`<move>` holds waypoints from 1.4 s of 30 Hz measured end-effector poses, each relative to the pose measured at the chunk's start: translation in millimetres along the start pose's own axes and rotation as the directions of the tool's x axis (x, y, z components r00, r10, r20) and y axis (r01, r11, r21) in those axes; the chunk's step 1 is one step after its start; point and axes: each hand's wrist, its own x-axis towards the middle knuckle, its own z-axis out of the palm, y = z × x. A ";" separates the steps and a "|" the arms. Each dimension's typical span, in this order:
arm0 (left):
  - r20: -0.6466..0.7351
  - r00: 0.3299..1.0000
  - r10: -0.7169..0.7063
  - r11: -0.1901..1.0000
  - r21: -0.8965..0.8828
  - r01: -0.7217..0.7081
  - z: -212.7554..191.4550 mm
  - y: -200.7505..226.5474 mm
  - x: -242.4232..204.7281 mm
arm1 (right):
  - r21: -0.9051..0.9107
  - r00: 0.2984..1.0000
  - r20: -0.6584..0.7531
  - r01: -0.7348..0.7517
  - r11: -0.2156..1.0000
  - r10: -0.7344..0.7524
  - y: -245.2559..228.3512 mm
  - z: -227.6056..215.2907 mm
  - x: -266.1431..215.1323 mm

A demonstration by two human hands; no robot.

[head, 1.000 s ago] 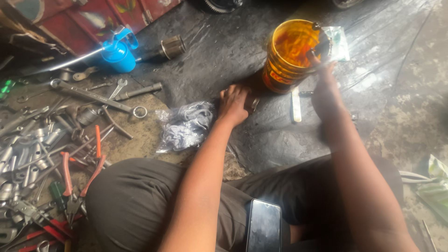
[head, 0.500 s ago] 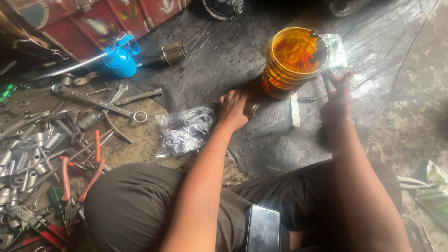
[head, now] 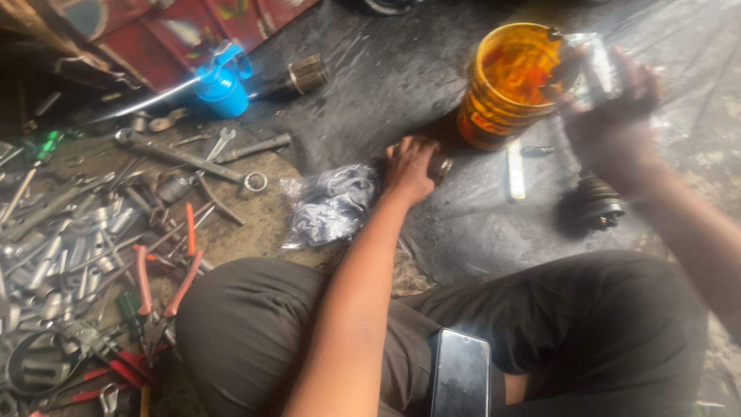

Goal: The person applies grease to a metal cylinder using a small flat tool and their fingers, dipping the tool into a yellow container of grease.

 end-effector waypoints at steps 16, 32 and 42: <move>-0.041 0.998 0.040 0.998 0.041 -0.039 6.6 -6.3 -1.7 | 0.210 0.999 0.015 0.027 -0.977 0.031 -11.8 106.6 -13.4; -0.004 1.000 0.003 0.999 0.039 -0.002 0.2 -0.2 -2.4 | 0.202 0.870 0.413 0.200 -0.959 0.269 -15.1 85.0 -25.7; -0.021 1.000 0.016 1.000 0.021 -0.016 3.9 -4.0 -2.0 | 0.989 0.640 -0.072 0.143 -0.026 0.765 -39.6 56.9 -26.6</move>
